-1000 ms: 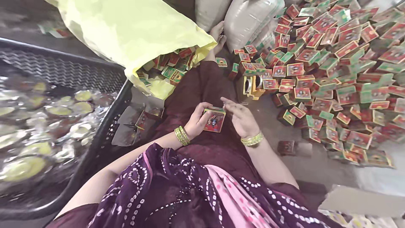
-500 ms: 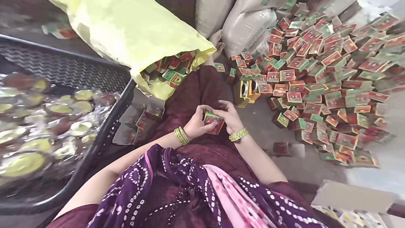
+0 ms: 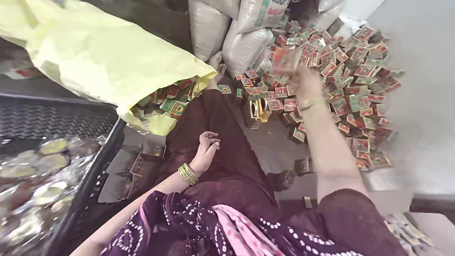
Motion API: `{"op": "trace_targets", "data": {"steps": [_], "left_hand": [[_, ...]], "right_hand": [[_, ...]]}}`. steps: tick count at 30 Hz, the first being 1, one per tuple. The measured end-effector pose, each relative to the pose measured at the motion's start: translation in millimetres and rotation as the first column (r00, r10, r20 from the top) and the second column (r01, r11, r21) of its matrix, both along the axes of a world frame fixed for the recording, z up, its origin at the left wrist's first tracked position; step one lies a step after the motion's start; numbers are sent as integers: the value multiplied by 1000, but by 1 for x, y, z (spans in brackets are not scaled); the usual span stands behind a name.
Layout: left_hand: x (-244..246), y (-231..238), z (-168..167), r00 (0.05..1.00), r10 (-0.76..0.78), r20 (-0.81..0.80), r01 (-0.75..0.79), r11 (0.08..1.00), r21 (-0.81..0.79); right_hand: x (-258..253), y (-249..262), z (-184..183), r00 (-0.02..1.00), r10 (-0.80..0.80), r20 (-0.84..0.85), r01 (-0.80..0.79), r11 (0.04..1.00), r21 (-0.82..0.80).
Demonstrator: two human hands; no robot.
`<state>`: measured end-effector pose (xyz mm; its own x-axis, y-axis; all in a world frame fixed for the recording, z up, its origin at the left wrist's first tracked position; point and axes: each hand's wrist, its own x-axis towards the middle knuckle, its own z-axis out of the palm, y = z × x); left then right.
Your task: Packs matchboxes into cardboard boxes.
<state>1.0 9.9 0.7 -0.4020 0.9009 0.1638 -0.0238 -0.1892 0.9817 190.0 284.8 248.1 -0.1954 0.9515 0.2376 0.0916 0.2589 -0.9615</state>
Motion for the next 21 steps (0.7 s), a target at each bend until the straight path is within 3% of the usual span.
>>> {"op": "trace_targets", "data": {"steps": [3,5,9,11,13,15,18,21], "left_hand": [[0,1,1,999,-2,-40,2,1000,8],[-1,2,1,999,12,-47,-12,1000,4],[-3,0,3,999,7,-54,-8,1000,-19],[-2,-2,3,998,-2,-63,-2,999,-52],[0,-4,-1,997,-17,-73,12,998,-68],[2,-4,-4,995,-36,-89,30,997,-66],[3,-3,-6,996,-49,-72,45,997,-55],[5,-3,-6,996,-51,-75,47,998,-49]], "right_hand": [[29,33,71,949,-177,-260,207,974,94],[36,16,80,947,-212,-241,247,961,124],[57,-21,21,992,-78,103,65,990,126],[79,-36,-22,933,-65,353,57,998,34],[119,-41,-62,784,-35,620,94,994,-63],[165,-42,-99,556,-30,831,184,979,-87],[211,-53,-143,223,-47,974,405,913,-48],[242,-59,-186,126,-58,990,564,825,-23]]}}
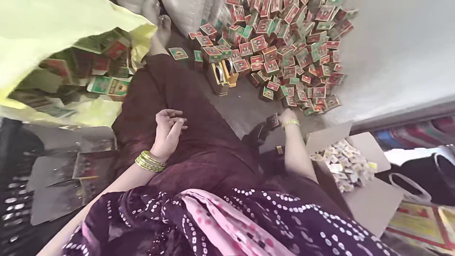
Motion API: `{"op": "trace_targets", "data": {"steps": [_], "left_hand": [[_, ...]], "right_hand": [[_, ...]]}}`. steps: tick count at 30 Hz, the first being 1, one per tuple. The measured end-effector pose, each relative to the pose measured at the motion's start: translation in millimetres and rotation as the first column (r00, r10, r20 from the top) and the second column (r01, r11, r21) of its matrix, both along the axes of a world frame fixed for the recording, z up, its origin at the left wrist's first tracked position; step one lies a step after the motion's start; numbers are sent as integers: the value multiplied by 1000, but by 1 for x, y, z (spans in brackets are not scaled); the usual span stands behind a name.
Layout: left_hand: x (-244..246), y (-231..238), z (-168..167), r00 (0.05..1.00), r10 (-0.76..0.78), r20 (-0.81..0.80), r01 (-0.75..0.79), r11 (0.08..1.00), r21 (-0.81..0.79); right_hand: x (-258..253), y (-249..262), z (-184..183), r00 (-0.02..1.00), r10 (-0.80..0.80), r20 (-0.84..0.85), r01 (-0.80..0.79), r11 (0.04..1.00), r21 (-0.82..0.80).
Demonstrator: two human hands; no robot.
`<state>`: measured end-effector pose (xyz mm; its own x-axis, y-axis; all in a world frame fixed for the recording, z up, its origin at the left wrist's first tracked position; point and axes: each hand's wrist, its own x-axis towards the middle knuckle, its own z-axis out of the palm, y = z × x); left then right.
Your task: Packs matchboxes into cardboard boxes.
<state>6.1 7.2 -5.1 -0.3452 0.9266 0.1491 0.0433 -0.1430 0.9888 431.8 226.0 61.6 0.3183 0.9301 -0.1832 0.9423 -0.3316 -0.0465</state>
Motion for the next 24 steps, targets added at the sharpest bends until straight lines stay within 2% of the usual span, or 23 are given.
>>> {"op": "trace_targets", "data": {"steps": [3,5,8,9,10,12,14,15,18,21,24], "left_hand": [[1,-1,0,1000,-5,-19,5,1000,3],[1,-1,1,1000,9,-30,-9,1000,-14],[2,-2,4,999,29,-39,-30,999,-25],[2,-2,5,999,29,-43,-30,999,-22],[3,-2,5,999,29,-45,-30,999,-23],[2,-2,5,998,27,-49,-28,999,-26],[3,-1,6,999,17,-44,-18,999,-33],[4,0,6,999,12,-42,-14,999,-32],[3,1,3,996,-14,-84,12,999,-29],[4,0,2,984,-43,-173,40,999,-23],[7,-3,4,970,-51,-240,52,999,-1]], "right_hand": [[26,8,-36,998,-44,-41,46,998,52],[27,11,-45,980,-166,-107,180,974,140],[27,9,-46,948,-303,-94,312,840,444],[31,11,-45,931,-348,-112,356,797,487],[37,11,-43,911,-381,-158,410,786,464],[47,9,-36,885,-359,-297,442,847,294],[56,14,-34,926,-243,-289,291,947,137],[54,15,-35,948,-163,-272,201,972,118],[22,15,-31,947,81,-312,5,964,265],[-27,0,-13,849,411,-333,-223,849,478],[-81,-28,9,633,714,-299,-366,617,696]]}}
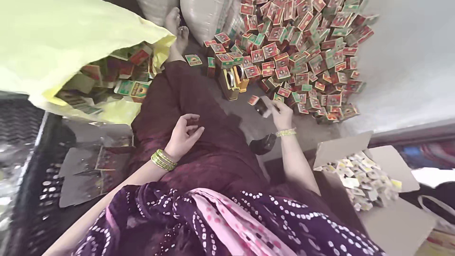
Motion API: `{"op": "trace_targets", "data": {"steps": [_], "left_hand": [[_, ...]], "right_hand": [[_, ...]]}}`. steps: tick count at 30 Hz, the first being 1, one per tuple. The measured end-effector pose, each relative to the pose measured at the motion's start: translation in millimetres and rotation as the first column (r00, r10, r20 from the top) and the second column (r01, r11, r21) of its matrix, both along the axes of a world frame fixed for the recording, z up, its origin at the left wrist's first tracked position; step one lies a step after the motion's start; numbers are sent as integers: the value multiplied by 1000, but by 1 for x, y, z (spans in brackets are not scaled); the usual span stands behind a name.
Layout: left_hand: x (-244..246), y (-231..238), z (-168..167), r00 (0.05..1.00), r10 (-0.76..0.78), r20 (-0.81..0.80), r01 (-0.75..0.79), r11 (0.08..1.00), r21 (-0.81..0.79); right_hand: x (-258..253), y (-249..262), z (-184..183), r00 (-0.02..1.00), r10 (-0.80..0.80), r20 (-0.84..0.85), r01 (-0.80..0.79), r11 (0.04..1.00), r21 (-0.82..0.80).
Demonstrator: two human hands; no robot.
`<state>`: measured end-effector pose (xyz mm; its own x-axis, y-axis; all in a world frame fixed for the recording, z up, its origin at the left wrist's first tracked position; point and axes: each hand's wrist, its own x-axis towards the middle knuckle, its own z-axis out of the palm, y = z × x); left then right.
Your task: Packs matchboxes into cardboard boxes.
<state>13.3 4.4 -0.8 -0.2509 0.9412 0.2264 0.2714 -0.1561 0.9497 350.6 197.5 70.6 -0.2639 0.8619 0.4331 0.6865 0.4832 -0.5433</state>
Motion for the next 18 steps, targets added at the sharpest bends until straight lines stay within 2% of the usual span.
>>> {"op": "trace_targets", "data": {"steps": [2,6,8,9,10,11,12,13,14,15,16,18], "left_hand": [[2,-1,2,995,10,-100,-4,998,60],[1,-7,8,977,-26,-213,73,973,217],[-1,-10,9,975,-36,-220,82,975,205],[-3,-12,8,971,-55,-232,96,981,169],[-4,-14,8,964,-73,-255,110,985,134],[-5,-15,9,959,-86,-270,120,987,110],[-5,-16,9,960,-88,-266,116,989,90],[-5,-17,11,966,-80,-247,100,993,68],[-4,-19,12,975,-65,-213,76,996,44],[-3,-19,12,984,-39,-175,44,999,22],[-2,-19,12,992,-25,-126,27,1000,13],[0,-16,10,999,-26,-28,27,999,35]], "right_hand": [[-41,-28,18,976,190,-103,-180,978,102],[-104,-90,41,829,534,-168,-517,845,136],[-119,-104,39,769,611,-189,-592,792,151],[-118,-106,38,781,593,-194,-575,805,143],[-112,-103,37,831,524,-186,-510,852,121],[-100,-96,33,911,387,-142,-379,922,81],[-84,-83,26,982,188,-27,-187,982,28],[-63,-71,21,987,-12,161,22,998,-63],[-38,-59,14,920,-146,365,213,965,-151],[-13,-51,5,822,-212,528,385,891,-241],[12,-48,-7,732,-234,639,529,786,-319],[59,-50,-38,593,-194,781,715,573,-401]]}}
